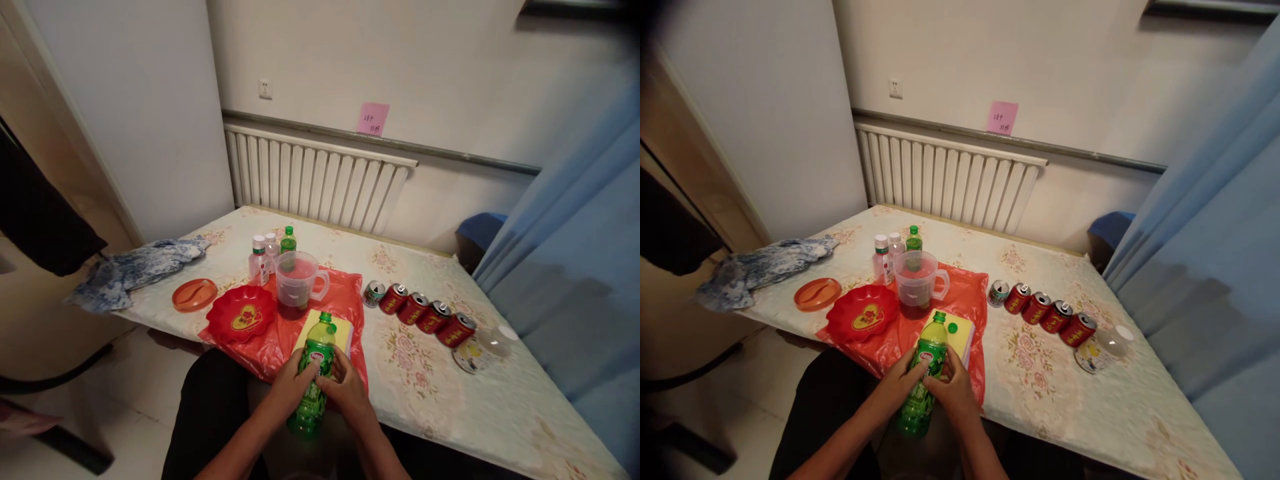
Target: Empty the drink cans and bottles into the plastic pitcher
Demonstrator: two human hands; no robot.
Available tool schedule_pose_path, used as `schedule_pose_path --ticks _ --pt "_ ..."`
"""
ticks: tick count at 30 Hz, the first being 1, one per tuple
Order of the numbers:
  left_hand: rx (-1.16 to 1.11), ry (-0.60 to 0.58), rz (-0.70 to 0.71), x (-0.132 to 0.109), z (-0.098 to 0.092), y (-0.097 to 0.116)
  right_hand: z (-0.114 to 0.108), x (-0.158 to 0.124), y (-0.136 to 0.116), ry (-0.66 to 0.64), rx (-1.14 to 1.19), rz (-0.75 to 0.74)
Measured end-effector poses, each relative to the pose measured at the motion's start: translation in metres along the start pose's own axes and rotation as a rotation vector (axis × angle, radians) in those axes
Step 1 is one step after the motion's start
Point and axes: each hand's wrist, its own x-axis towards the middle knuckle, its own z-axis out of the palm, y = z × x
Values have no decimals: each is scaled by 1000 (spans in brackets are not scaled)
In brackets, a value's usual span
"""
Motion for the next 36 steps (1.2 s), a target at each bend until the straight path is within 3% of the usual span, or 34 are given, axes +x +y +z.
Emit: schedule_pose_path --ticks 4,8,15,26,36 --pt "23 43 32 2 2 5 0 -2 2 -21 -24 -19" --pt "-93 41 37 3 4 6 1 -4 1 -42 -30 -23" --pt "-383 16 -104 -2 8 18 3 -7 -1 -19 -64 3" --pt "-560 -11 -166 0 7 14 3 -10 -2 -27 -86 0" --pt "-455 -29 -115 -3 5 13 3 -10 -9 -25 -51 7"
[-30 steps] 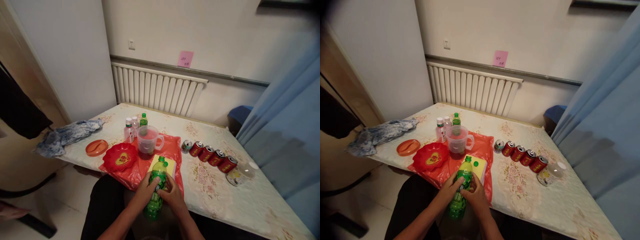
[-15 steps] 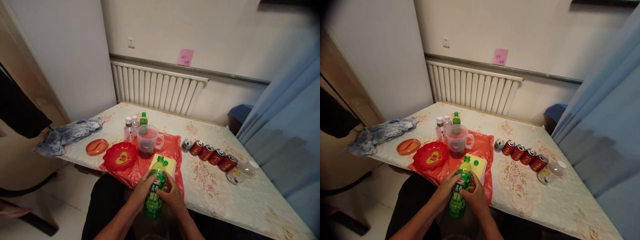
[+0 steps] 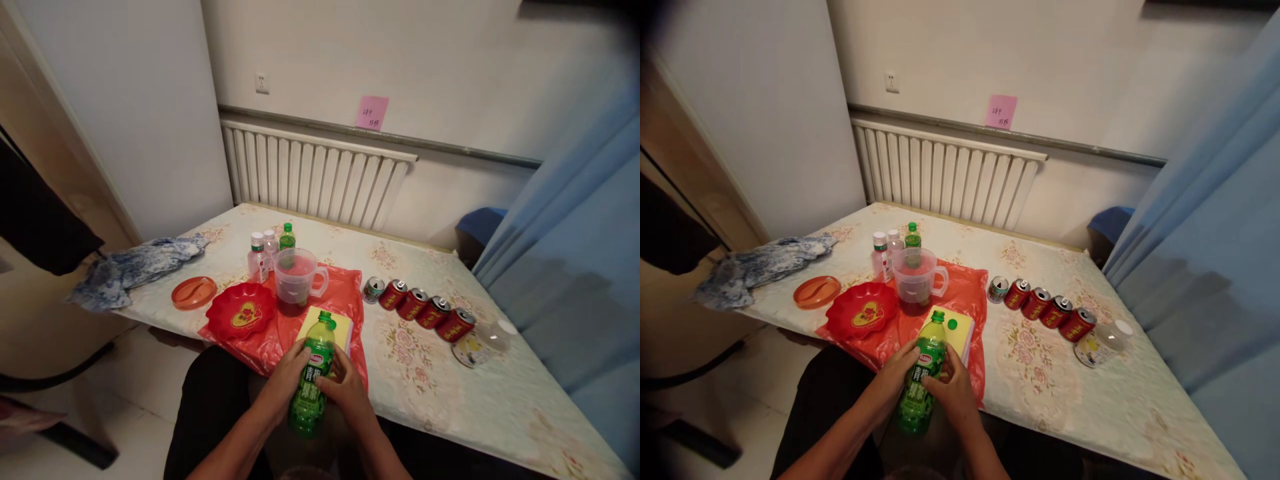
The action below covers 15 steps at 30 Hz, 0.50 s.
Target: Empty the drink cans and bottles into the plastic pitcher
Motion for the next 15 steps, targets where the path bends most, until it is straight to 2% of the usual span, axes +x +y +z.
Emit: schedule_pose_path --ticks 6,15 --pt "-42 -98 15 0 -4 -1 -2 -1 -4 -57 68 -20" --pt "20 -134 -30 -1 -13 -5 -3 -4 -7 -83 144 -27"
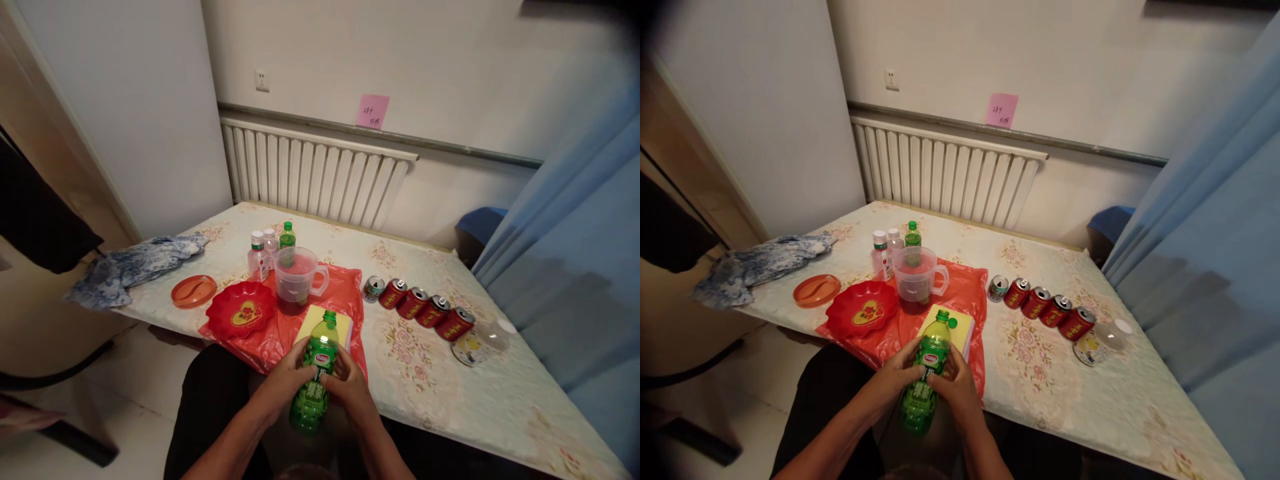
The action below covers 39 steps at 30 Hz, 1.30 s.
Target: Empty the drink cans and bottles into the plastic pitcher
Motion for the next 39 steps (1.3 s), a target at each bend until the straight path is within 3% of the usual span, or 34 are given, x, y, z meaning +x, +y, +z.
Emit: schedule_pose_path --ticks 10,24,34,39 --pt "281 16 31 2 0 -9 -1 3 -4 101 -86 150" --pt "536 100 136 -3 10 -4 3 -1 -18 117 -97 152" --pt "662 146 162 -1 11 -18 -2 5 -8 238 -251 155" --pt "694 154 170 -2 14 -16 0 6 -9 257 -308 142"
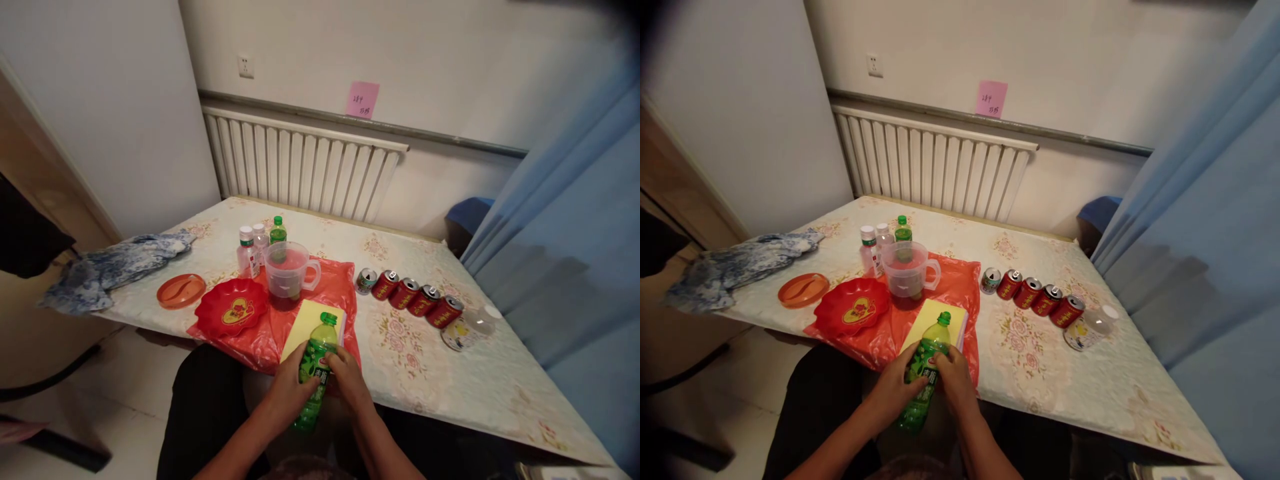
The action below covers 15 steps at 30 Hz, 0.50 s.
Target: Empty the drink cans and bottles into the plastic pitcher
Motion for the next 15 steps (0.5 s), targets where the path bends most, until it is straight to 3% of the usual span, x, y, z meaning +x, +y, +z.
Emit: schedule_pose_path --ticks 4,15 --pt "-3 -19 -17 1 -2 3 -3 -4 -4 -64 -14 -38" --pt "15 -9 -17 0 1 -1 -8 -8 -8 -76 -94 -60"
